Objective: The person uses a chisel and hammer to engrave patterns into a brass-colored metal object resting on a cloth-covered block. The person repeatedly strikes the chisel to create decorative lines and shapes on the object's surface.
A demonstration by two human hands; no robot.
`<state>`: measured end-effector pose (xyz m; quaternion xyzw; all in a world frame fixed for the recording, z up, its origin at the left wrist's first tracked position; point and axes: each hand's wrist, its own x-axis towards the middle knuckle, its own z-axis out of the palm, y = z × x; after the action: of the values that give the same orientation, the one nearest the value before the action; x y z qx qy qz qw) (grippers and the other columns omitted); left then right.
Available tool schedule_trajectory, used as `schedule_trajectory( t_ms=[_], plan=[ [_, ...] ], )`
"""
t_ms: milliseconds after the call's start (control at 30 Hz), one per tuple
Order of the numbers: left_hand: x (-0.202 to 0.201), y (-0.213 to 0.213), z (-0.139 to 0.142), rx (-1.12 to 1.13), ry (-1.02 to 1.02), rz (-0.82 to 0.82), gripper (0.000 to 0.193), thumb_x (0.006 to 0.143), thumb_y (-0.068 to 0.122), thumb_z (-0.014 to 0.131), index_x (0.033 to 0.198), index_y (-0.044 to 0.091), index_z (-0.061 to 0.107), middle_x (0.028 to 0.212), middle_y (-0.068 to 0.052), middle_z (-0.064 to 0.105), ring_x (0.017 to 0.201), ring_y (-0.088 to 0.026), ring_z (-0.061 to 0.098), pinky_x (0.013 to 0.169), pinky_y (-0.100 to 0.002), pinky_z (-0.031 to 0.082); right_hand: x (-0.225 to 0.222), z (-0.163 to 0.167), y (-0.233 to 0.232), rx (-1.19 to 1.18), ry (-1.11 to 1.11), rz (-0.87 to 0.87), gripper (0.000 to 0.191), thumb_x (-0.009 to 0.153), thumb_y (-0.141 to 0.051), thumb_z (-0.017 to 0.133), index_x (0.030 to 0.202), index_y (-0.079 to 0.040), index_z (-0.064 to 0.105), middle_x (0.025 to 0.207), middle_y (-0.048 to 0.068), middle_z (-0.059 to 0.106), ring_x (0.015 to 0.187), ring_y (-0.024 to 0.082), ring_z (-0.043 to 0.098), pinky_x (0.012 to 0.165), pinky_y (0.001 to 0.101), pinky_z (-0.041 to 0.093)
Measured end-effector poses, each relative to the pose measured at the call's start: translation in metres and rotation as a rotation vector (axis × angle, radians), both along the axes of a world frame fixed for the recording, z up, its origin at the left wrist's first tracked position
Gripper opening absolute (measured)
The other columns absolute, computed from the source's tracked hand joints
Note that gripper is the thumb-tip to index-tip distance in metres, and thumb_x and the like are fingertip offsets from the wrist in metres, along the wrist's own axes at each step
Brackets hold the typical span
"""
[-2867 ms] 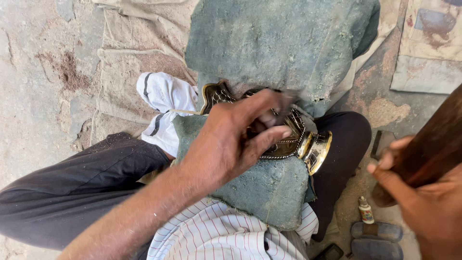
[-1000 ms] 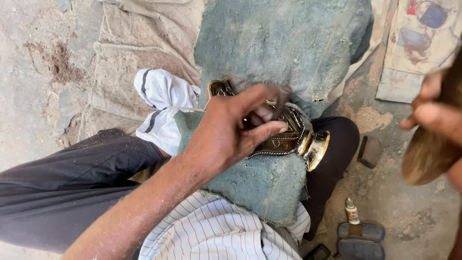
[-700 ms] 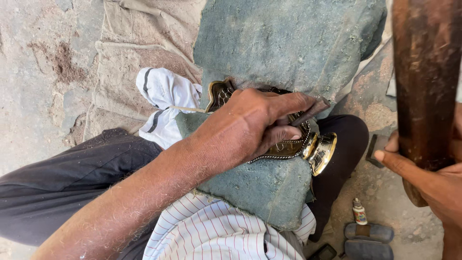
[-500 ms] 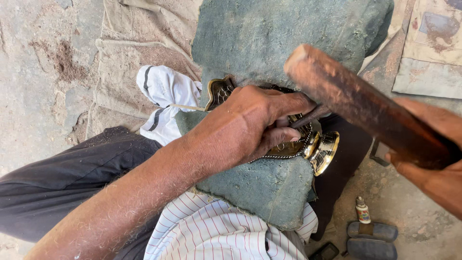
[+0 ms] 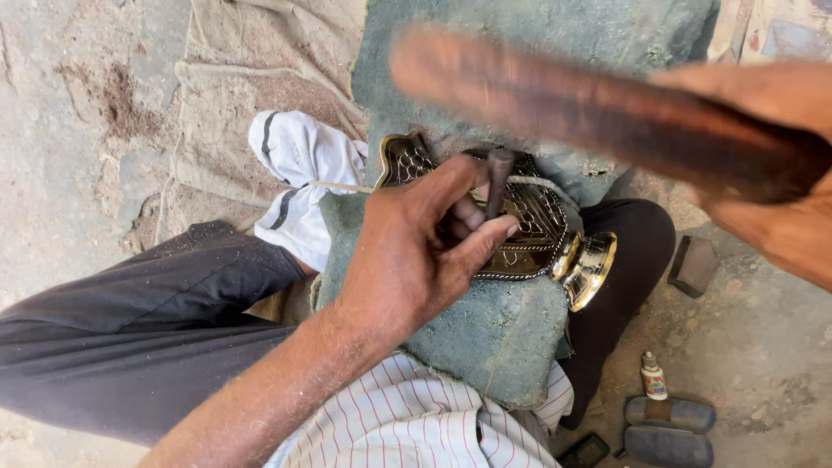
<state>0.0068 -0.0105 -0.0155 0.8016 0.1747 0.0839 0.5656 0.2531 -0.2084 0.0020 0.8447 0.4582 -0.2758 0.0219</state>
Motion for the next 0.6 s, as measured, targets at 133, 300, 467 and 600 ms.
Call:
schedule_trajectory(
  t_ms=[133,300,467,600],
  plan=[
    [-0.005,-0.011,-0.004,0.017,-0.080,0.129,0.025,0.092,0.014,0.081,0.099,0.004,0.060,0.075,0.001,0.060,0.065,-0.003,0.057,0.053,-0.020,0.051,-0.002,0.006,0.004,-0.037,-0.014,0.007,0.042,0.090,-0.017,0.080,0.123,-0.001,0.059,0.083,0.018,0.068,0.068,0.025,0.074,0.067,0.0376,0.063],
    [-0.011,-0.021,-0.011,-0.006,-0.083,0.248,0.031,0.093,0.012,0.082,0.083,0.003,0.054,0.071,0.001,0.056,0.065,-0.002,0.050,0.055,-0.019,0.048,0.010,-0.003,-0.002,-0.014,0.008,-0.014,0.044,0.092,-0.018,0.079,0.126,0.000,0.057,0.082,0.019,0.068,0.067,0.027,0.074,0.068,0.0390,0.064],
    [-0.011,-0.022,-0.015,0.009,-0.108,0.234,0.031,0.092,0.013,0.083,0.084,0.002,0.055,0.074,0.000,0.058,0.068,-0.002,0.054,0.056,-0.020,0.052,0.034,-0.016,-0.021,0.042,0.064,-0.109,0.047,0.093,-0.019,0.078,0.129,0.000,0.055,0.081,0.020,0.067,0.067,0.029,0.074,0.069,0.0403,0.064],
    [0.000,-0.012,-0.017,-0.026,-0.209,0.199,0.022,0.095,0.020,0.083,0.097,0.007,0.065,0.081,0.001,0.070,0.070,-0.004,0.067,0.057,-0.020,0.061,0.051,-0.030,-0.040,0.105,0.135,-0.233,0.049,0.095,-0.020,0.078,0.132,0.000,0.053,0.080,0.022,0.066,0.067,0.030,0.074,0.070,0.0414,0.064]
  ],
)
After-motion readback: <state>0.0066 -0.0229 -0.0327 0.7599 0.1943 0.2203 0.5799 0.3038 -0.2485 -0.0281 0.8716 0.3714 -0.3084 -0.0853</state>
